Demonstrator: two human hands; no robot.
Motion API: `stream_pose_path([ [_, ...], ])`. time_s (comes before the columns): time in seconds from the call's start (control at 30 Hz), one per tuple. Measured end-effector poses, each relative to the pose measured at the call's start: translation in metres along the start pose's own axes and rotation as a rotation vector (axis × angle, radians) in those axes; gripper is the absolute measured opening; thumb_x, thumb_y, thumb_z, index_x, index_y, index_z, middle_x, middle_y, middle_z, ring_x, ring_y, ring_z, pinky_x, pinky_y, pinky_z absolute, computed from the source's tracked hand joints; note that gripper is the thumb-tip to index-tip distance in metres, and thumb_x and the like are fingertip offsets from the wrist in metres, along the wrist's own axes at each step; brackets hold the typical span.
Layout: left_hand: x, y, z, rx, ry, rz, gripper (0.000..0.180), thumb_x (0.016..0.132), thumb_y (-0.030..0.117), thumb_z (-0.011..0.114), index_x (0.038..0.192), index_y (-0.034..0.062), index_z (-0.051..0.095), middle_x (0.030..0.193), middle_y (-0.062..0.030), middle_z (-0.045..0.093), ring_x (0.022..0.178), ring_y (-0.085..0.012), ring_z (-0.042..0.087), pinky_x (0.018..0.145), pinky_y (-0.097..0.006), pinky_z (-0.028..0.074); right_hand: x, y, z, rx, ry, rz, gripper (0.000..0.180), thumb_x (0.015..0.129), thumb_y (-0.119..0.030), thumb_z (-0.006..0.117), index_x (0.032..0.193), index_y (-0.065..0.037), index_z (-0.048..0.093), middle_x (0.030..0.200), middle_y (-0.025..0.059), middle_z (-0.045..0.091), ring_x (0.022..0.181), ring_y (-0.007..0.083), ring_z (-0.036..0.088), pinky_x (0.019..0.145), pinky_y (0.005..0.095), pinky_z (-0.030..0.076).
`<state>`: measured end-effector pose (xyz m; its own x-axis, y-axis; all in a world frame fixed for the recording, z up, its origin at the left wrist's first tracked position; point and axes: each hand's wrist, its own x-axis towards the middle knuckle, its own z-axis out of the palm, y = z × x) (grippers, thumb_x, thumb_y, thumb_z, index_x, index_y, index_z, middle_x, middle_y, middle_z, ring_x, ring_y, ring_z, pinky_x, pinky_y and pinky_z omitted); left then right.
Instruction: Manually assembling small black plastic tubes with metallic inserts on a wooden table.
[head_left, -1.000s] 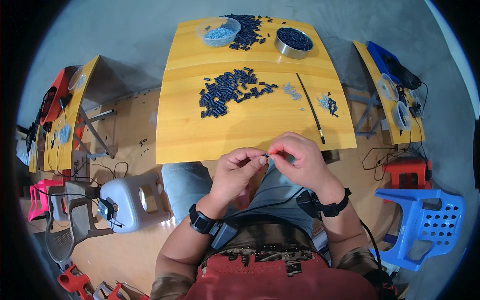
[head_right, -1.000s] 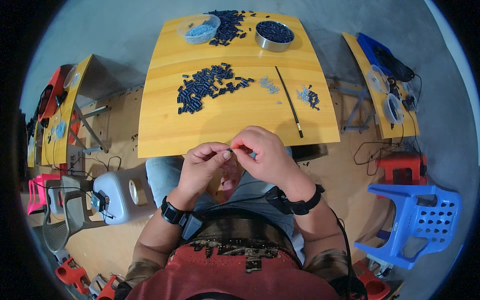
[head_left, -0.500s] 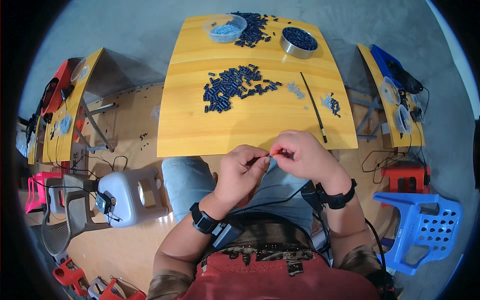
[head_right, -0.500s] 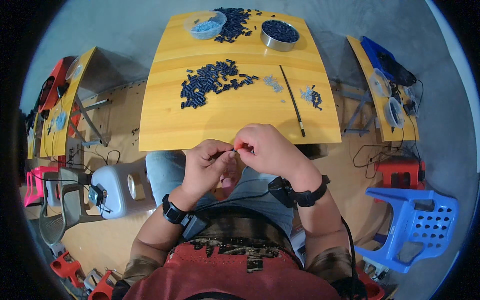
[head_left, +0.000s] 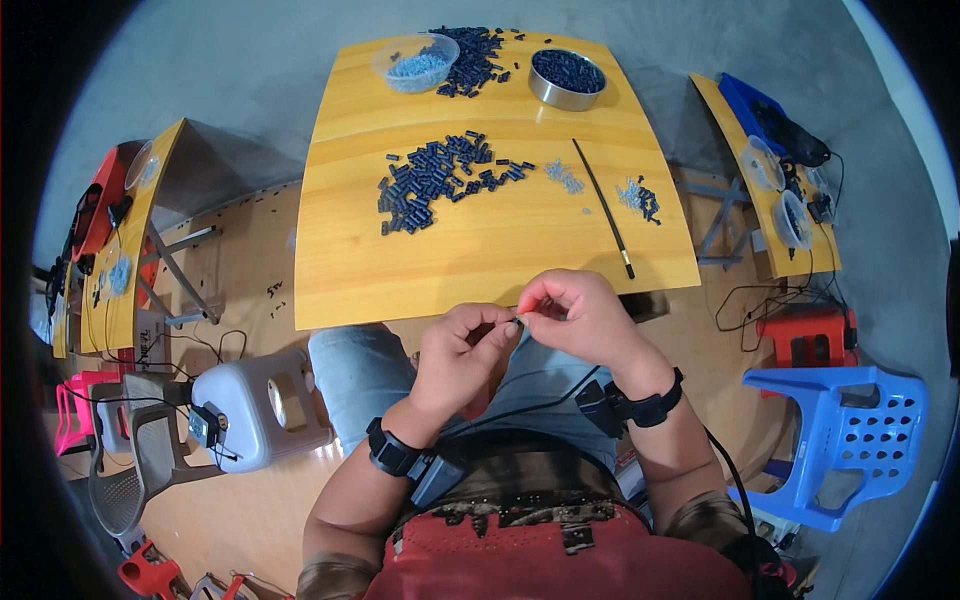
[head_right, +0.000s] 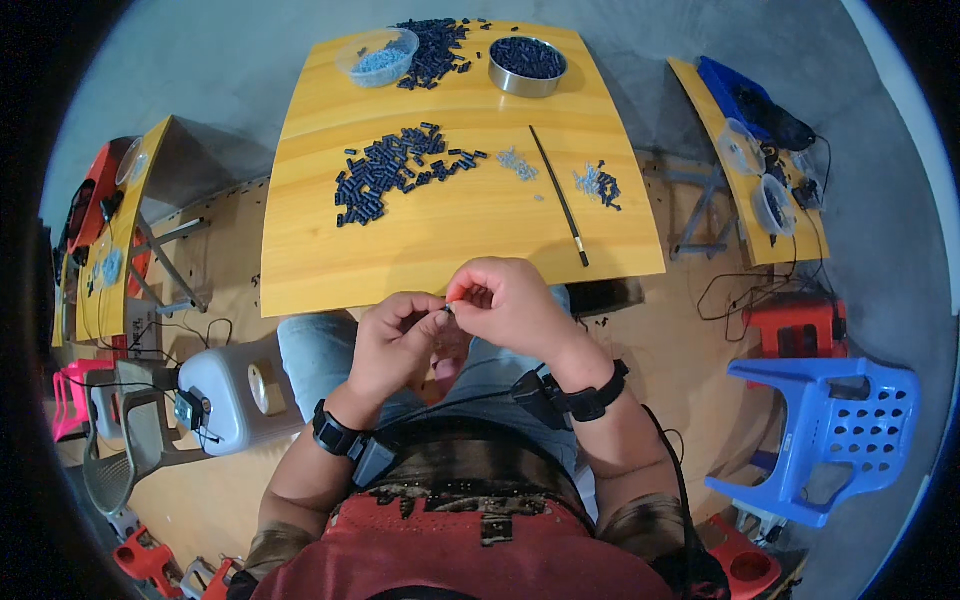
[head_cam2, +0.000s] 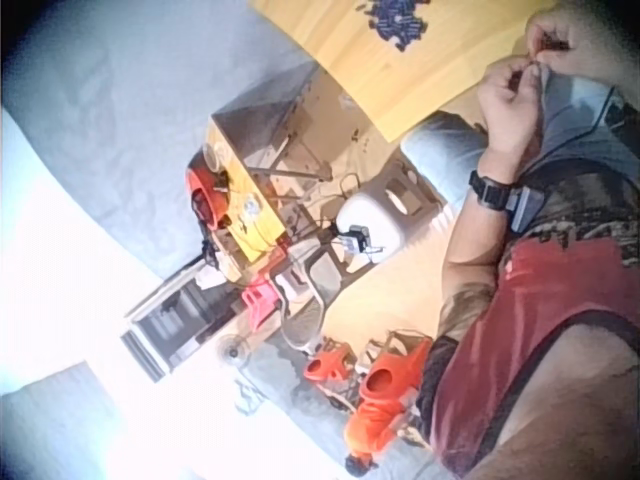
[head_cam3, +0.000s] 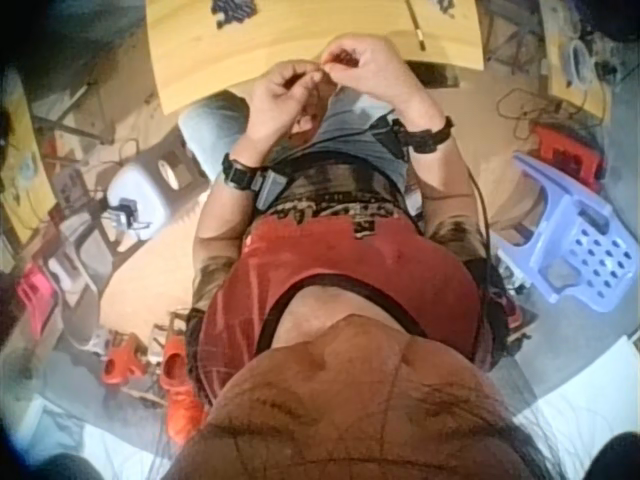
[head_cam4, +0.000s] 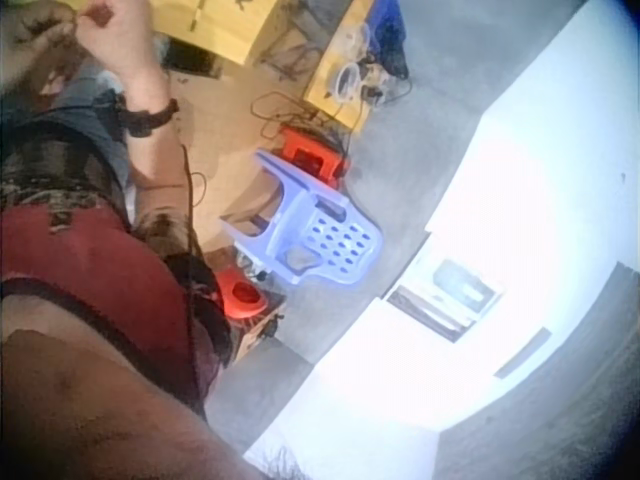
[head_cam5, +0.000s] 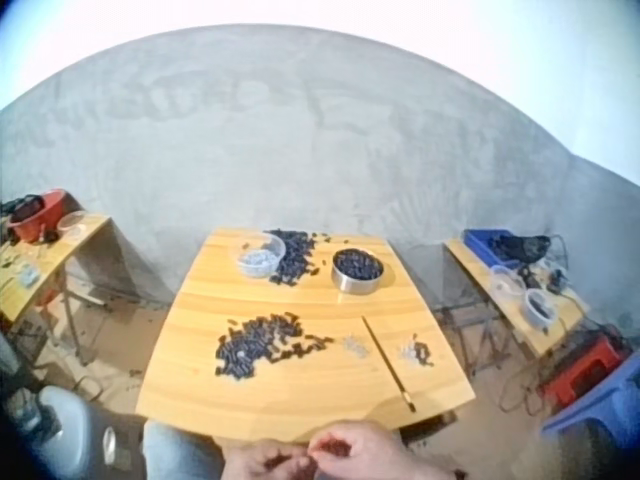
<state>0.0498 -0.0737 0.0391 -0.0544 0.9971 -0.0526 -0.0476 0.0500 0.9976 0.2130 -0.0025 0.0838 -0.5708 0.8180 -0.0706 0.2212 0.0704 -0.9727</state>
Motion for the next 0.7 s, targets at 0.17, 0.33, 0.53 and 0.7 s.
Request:
stream_pose_path([
  [0.17,0.001,0.001,-0.002,-0.287,-0.061,-0.117,0.012,0.087,0.007,0.061,0.095,-0.0021,0.061,0.081,-0.0006,0.062,0.07,-0.0049,0.054,0.063,-0.02,0.045,-0.003,-0.002,-0.009,0.041,0.067,0.012,0.006,0.076,-0.001,0.063,0.082,0.001,0.062,0.07,-0.0001,0.061,0.064,0.0043,0.055,0.059,0.0201,0.046],
  [0.33,0.002,0.003,-0.001,-0.383,-0.088,-0.12,0.012,0.088,0.008,0.061,0.096,-0.0011,0.062,0.081,-0.0002,0.061,0.064,-0.0028,0.05,0.055,-0.018,0.041,-0.006,-0.008,-0.006,-0.003,0.076,0.026,0.007,0.078,-0.002,0.062,0.085,0.001,0.063,0.075,0.0026,0.063,0.067,0.0064,0.057,0.061,0.0213,0.046],
  [0.53,0.001,0.002,-0.006,-0.352,-0.112,-0.165,0.016,0.089,0.008,0.06,0.102,-0.001,0.06,0.082,-0.0017,0.062,0.067,-0.0059,0.054,0.059,-0.02,0.047,-0.005,-0.02,0.0,-0.199,0.053,-0.039,0.008,0.078,-0.002,0.061,0.085,0.001,0.062,0.076,0.0072,0.062,0.068,0.0131,0.059,0.06,0.0249,0.046],
  [0.7,0.0,0.009,-0.008,-0.266,-0.091,-0.157,0.016,0.088,0.008,0.06,0.101,-0.0018,0.06,0.077,-0.001,0.061,0.063,-0.0049,0.053,0.055,-0.02,0.046,-0.003,-0.028,0.006,-0.352,0.07,-0.121,0.006,0.077,-0.001,0.061,0.083,0.0,0.061,0.076,0.0112,0.061,0.068,0.0221,0.06,0.06,0.029,0.046],
])
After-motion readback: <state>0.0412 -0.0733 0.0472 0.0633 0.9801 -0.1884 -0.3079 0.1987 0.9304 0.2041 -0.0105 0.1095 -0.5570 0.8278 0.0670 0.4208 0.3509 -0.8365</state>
